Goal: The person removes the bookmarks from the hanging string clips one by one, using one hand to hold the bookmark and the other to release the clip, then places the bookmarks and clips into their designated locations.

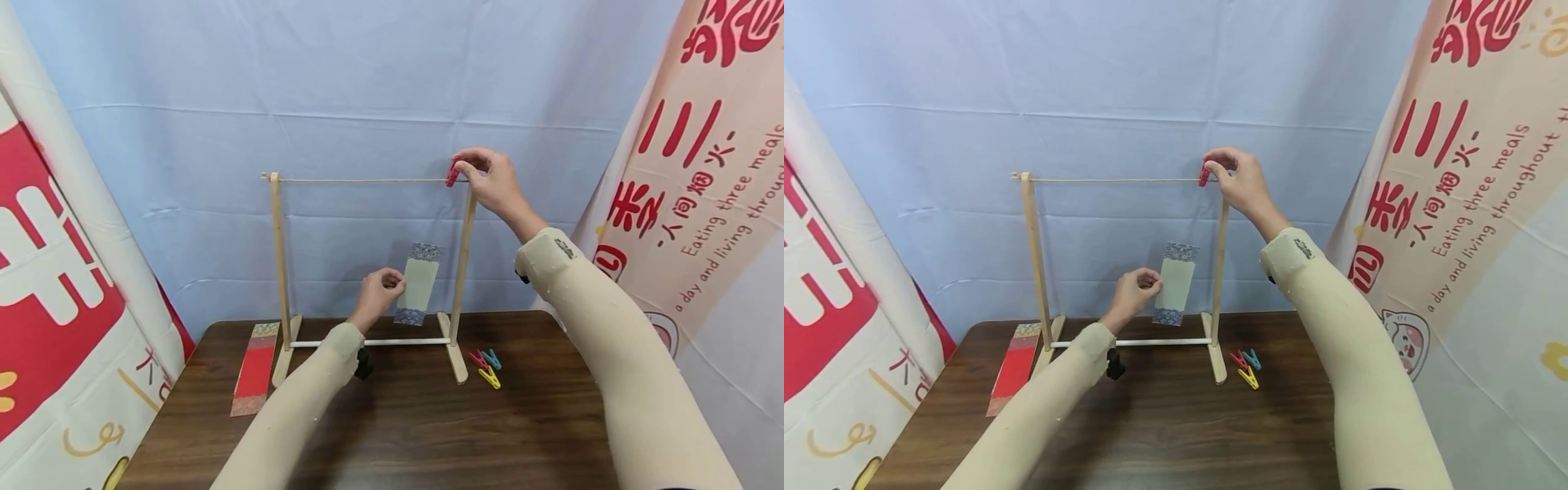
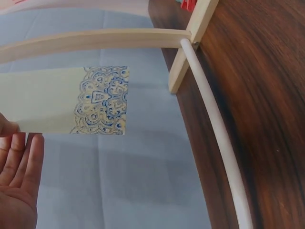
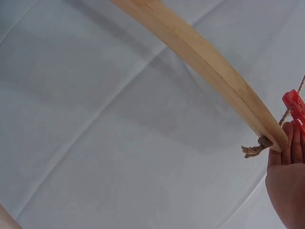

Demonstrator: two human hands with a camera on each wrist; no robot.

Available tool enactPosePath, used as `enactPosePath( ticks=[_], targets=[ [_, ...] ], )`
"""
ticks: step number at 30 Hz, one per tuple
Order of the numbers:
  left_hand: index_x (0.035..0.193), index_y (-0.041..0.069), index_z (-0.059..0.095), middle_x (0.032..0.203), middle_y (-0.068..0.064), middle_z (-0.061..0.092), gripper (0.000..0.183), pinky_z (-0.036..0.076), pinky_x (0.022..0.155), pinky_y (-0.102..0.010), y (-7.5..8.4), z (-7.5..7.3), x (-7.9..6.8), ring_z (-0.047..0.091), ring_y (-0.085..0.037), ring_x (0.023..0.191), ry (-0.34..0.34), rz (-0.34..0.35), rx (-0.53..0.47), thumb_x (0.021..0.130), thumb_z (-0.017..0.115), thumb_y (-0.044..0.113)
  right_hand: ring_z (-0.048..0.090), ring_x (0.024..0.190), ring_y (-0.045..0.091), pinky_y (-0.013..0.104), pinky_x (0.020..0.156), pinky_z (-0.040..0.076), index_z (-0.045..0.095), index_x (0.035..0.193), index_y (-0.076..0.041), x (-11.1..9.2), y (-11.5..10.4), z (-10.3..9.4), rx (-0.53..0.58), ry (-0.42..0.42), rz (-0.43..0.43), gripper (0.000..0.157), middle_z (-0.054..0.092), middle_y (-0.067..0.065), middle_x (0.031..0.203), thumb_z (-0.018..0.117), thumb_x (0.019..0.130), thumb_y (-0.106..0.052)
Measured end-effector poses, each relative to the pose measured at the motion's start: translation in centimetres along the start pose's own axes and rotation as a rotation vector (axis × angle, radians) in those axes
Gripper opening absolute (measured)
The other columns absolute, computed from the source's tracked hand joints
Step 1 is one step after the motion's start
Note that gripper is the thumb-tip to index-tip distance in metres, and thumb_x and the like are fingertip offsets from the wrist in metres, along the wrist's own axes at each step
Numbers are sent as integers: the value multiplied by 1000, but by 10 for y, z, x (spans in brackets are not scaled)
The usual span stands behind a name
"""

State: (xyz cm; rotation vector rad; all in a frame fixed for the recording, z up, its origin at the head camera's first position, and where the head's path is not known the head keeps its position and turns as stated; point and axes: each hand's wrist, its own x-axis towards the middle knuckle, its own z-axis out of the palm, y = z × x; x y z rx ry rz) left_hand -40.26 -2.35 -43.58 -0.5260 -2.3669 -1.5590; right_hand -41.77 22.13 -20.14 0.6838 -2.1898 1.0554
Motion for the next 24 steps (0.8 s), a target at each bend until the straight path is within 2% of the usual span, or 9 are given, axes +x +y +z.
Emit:
enactPosePath(
  ticks=[10,18,24],
  targets=[
    [107,8,75,102,-7,75,6,61,84,-36,-26,-15,-12,72,-20,94,45,-12,-23,104,73,12,68,111,24,43,114,49,76,125,0,-2,-1,2,14,34,-30,25,74,17,123,66,109,-16],
    [107,8,76,103,-8,76,6,62,87,-40,-35,-34,-23,73,-23,97,86,-39,-17,103,74,12,67,106,14,39,110,51,76,124,1,-1,-4,1,27,54,-48,24,75,17,122,69,107,-14],
    [109,8,76,104,-8,76,8,61,89,-40,-44,-51,-34,73,-23,98,108,-67,-20,103,75,14,65,102,6,29,106,51,76,123,5,-1,-5,1,69,91,-70,23,75,21,121,71,105,-9]
  ],
)
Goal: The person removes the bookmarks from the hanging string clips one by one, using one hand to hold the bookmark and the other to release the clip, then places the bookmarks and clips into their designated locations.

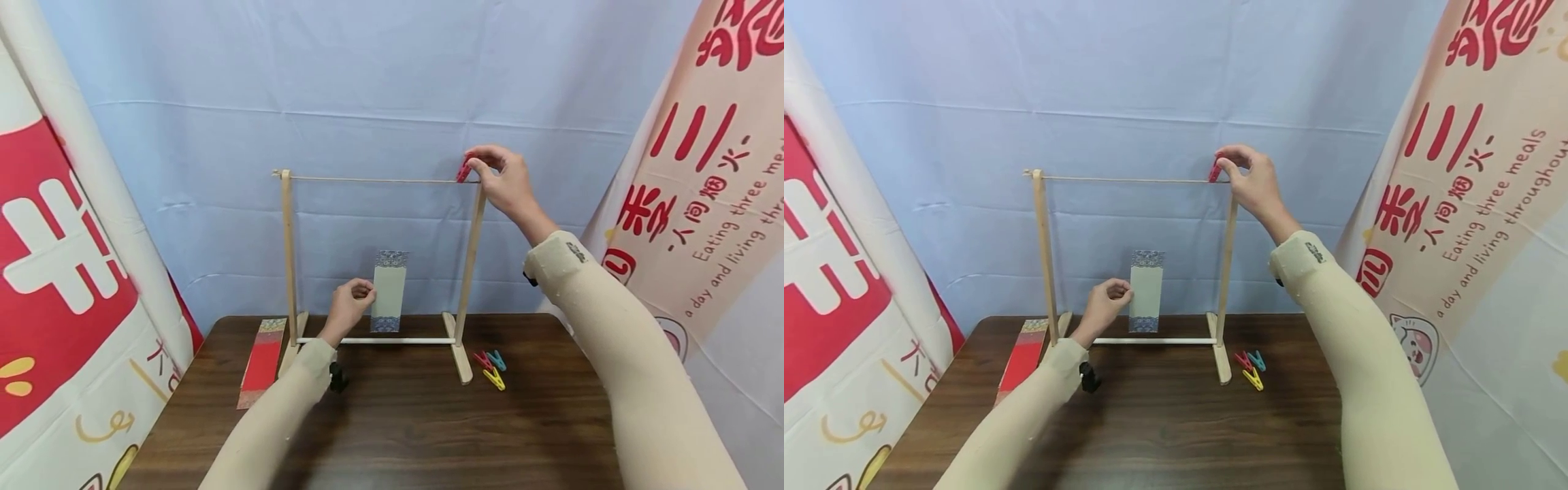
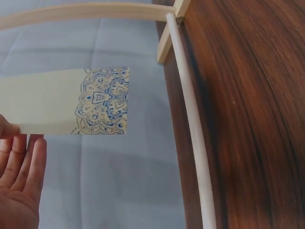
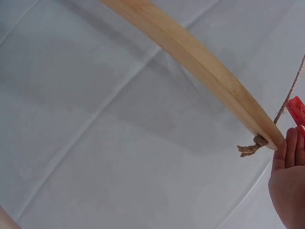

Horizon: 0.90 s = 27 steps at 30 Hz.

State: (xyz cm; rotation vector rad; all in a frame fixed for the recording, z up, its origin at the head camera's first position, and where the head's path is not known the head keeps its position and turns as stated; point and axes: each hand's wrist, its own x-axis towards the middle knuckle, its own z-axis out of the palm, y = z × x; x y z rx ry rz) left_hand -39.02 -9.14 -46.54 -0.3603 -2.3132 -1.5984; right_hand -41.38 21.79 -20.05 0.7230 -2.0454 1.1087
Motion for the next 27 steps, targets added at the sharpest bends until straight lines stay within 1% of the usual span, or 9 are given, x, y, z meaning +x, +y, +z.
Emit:
enactPosePath(
  ticks=[5,8,11,13,14,18,21,27],
  targets=[
    [110,9,76,105,-8,76,9,61,89,-42,-5,-15,-7,73,-23,97,22,-10,-11,103,75,15,66,101,5,22,98,50,73,121,11,-2,3,0,38,35,-25,22,74,26,119,70,104,-2],
    [110,10,76,105,-7,76,9,60,89,-41,-8,-24,-10,73,-22,97,43,-18,1,103,75,16,67,101,8,21,97,51,73,121,13,-4,2,0,63,50,-41,22,73,26,118,68,104,0],
    [110,9,76,104,-8,77,9,60,89,-41,-11,-32,-14,73,-23,97,63,-28,5,103,75,15,69,101,10,21,99,51,73,121,12,-7,1,0,101,53,-57,21,72,27,118,68,104,0],
    [109,8,76,104,-9,77,9,60,89,-41,-12,-36,-16,73,-24,96,75,-28,-4,103,75,14,69,102,8,21,99,52,73,122,12,-9,1,-1,118,56,-55,21,72,26,119,68,104,2],
    [109,7,76,104,-11,77,9,60,88,-40,-12,-38,-17,73,-25,96,80,-26,-12,103,75,13,69,102,8,21,99,52,72,122,13,-11,-2,-2,128,58,-58,21,71,28,119,67,104,3],
    [108,4,76,103,-13,78,8,59,85,-30,-13,-45,-21,74,-26,95,93,-22,-34,101,76,10,69,103,9,21,97,53,70,123,15,-18,0,-4,145,70,-59,22,71,27,119,67,103,5],
    [107,3,76,103,-14,78,9,58,82,-24,-14,-51,-24,74,-24,95,102,-21,-33,101,76,9,69,102,13,21,97,53,71,124,13,-23,4,-6,165,75,-63,23,71,25,117,68,103,3],
    [106,4,77,101,-13,78,10,58,80,-22,-18,-60,-31,74,-22,92,137,-11,-3,99,79,11,69,102,14,21,97,54,71,124,12,-34,5,-10,214,90,-74,24,70,26,117,70,101,5]
  ],
)
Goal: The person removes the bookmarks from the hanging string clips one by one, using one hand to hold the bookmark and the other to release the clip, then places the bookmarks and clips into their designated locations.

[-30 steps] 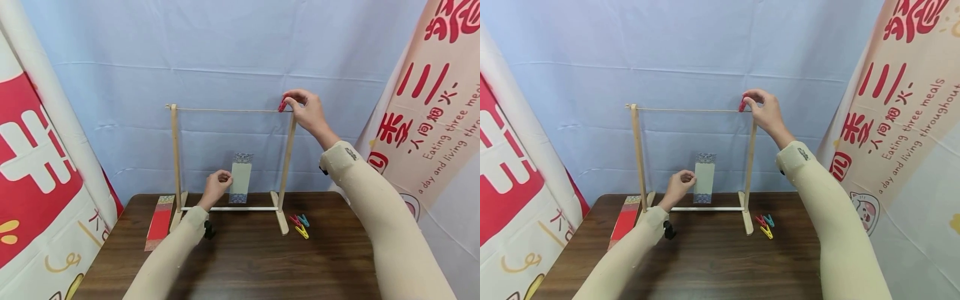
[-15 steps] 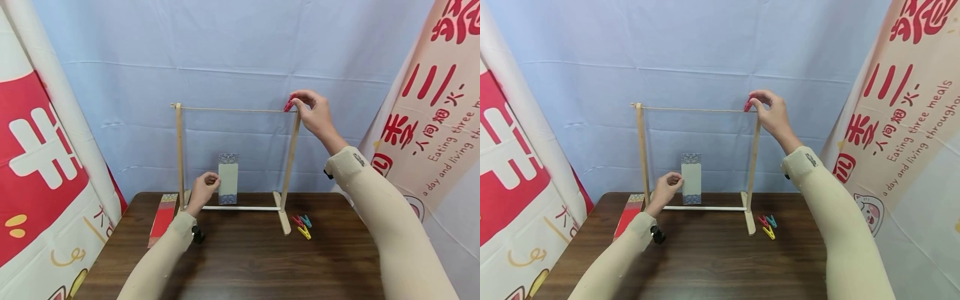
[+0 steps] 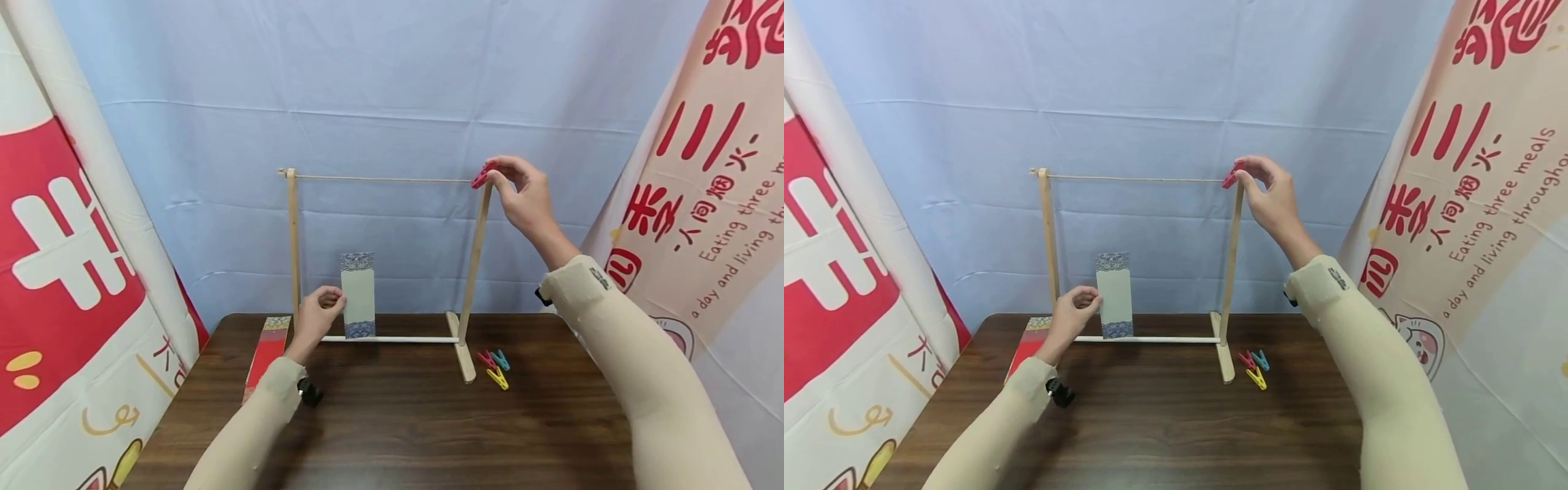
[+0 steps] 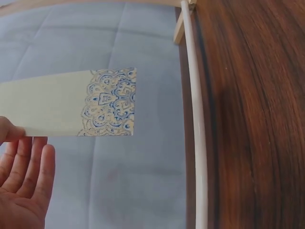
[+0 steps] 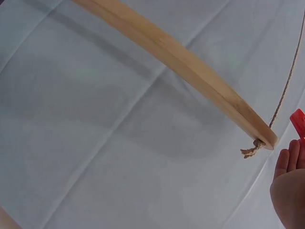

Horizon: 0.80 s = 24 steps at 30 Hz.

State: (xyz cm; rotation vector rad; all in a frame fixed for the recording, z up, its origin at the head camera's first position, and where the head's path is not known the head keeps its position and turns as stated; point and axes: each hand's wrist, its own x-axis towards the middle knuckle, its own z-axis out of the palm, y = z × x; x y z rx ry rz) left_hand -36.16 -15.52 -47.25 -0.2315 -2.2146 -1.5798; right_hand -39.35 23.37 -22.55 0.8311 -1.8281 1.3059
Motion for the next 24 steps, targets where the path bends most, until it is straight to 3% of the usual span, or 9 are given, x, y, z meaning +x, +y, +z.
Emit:
enactPosePath(
  ticks=[12,24],
  targets=[
    [107,5,77,102,-12,79,11,57,83,-21,-3,-21,-19,73,-15,91,13,-34,-30,99,79,13,71,105,12,20,96,55,68,127,13,-32,4,-16,34,-42,29,26,74,15,119,68,103,4],
    [109,2,74,103,-15,78,13,56,82,-19,-15,-41,-36,70,-7,88,12,-64,-58,100,78,9,71,107,8,16,93,55,67,133,9,-89,22,-23,1,-119,140,31,74,9,119,70,103,1]
  ],
)
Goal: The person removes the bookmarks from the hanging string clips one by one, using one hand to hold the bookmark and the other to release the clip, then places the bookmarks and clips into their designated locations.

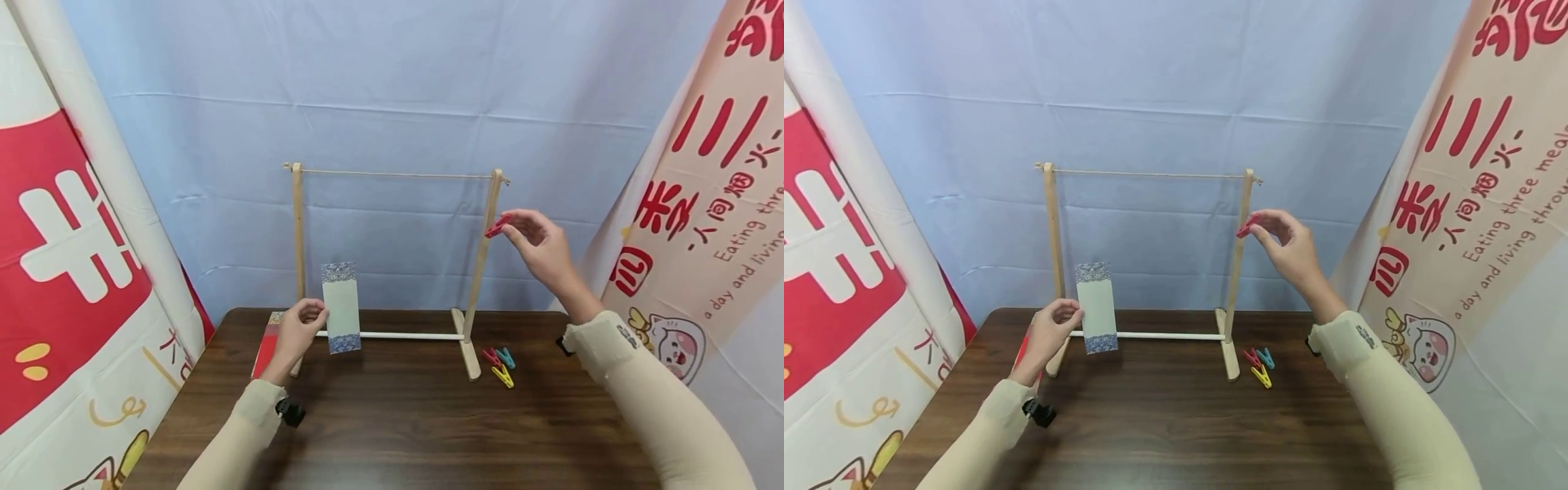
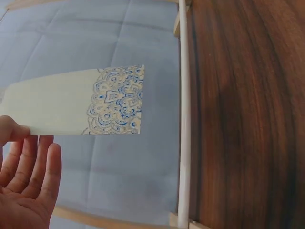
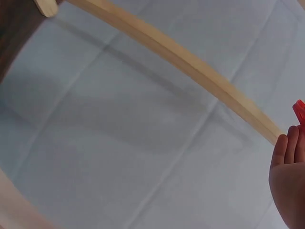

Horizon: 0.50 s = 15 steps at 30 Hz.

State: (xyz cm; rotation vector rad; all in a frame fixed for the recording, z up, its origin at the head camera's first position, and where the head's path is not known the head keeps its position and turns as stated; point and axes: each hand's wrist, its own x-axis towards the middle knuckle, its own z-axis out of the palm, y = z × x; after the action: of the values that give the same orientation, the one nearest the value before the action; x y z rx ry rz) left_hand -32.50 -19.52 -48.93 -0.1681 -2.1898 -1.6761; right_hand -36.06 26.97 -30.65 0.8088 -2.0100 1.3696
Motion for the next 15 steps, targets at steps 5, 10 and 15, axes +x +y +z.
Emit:
enactPosePath(
  ticks=[5,10,15],
  targets=[
    [112,1,72,106,-16,77,14,56,83,-19,-4,-10,-8,69,-6,90,-6,-25,10,101,77,9,70,109,8,15,94,54,65,134,10,-23,11,0,3,-10,55,33,74,14,120,70,104,0],
    [115,2,72,108,-16,77,17,55,83,-18,-6,-21,-16,69,-6,91,1,-38,33,102,76,11,71,107,9,15,93,54,66,134,9,-44,19,-1,-2,-10,103,33,75,11,118,69,105,-6],
    [115,3,74,108,-16,77,18,55,84,-17,-10,-35,-20,70,-5,92,20,-27,72,102,77,15,72,103,6,15,92,55,67,133,8,-65,28,-2,15,-5,133,28,75,13,114,66,106,-2]
  ],
)
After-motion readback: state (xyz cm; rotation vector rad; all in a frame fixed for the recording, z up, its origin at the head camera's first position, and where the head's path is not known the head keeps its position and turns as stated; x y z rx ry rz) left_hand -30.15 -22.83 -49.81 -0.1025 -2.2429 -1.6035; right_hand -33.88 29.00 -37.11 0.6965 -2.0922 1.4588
